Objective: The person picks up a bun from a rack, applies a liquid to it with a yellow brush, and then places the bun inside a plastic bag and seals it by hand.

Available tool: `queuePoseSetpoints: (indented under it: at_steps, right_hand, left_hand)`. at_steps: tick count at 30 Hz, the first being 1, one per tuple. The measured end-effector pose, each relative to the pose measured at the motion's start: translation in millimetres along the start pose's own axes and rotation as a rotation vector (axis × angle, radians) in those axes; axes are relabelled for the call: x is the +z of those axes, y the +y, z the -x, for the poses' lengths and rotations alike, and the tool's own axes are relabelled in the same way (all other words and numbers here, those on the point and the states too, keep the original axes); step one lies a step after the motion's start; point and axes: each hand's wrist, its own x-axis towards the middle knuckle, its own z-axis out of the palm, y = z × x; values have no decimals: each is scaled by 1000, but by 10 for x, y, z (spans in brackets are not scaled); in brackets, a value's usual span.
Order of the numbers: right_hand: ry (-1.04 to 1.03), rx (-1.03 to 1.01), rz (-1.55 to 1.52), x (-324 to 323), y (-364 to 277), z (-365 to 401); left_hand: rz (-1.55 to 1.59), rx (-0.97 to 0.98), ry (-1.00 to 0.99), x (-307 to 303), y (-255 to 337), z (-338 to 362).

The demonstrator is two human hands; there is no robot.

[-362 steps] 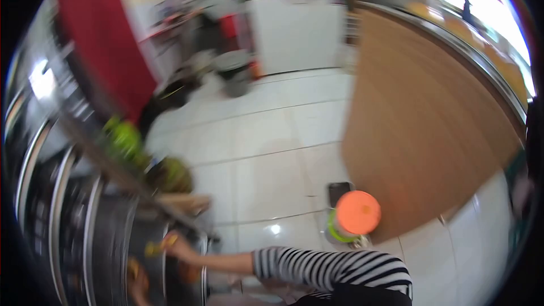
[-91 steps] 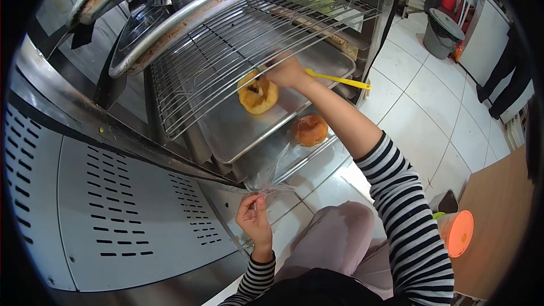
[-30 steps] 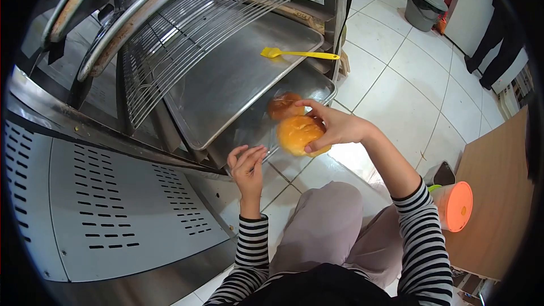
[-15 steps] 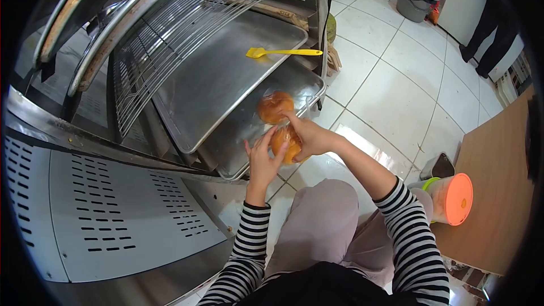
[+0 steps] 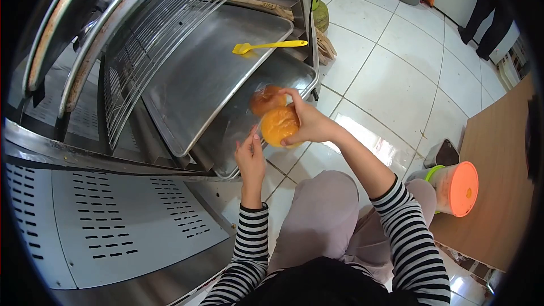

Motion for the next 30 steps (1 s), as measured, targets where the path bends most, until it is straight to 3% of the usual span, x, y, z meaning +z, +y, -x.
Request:
queuePoseSetpoints:
  at_steps: [5, 8, 11, 13, 17, 20, 22, 23, 25, 29, 30]
  right_hand:
    - [113, 152, 7, 130, -25, 7]
    - [166, 96, -37, 263, 18, 12]
    - [156, -30, 108, 286, 11, 26]
    - [100, -160, 294, 247, -42, 47]
    - [-9, -3, 418, 237, -159, 104]
    - [-56, 60, 458, 284, -164, 117]
    - [-80, 81, 436, 311, -144, 121]
    - [-80, 81, 435, 318, -127, 124]
    - [-84, 76, 419, 331, -94, 128]
    - [-72, 60, 434, 301, -82, 134]
    - [-80, 79, 429, 294, -87, 137]
  left_hand:
    - [110, -51, 26, 33, -61, 3]
    - [296, -112, 19, 29, -74, -2]
    - [426, -160, 64, 1, -35, 1]
    - [142, 78, 199, -13, -122, -28]
    - [208, -91, 164, -130, 31, -7]
    - [-33, -143, 133, -160, 113, -10]
    - [-278, 109, 186, -95, 6, -32]
    - [-280, 109, 186, -72, -44, -47]
    - [-239, 31, -27, -48, -140, -76]
    - [-183, 101, -53, -33, -263, -102]
    - [-160, 36, -56, -42, -289, -101]
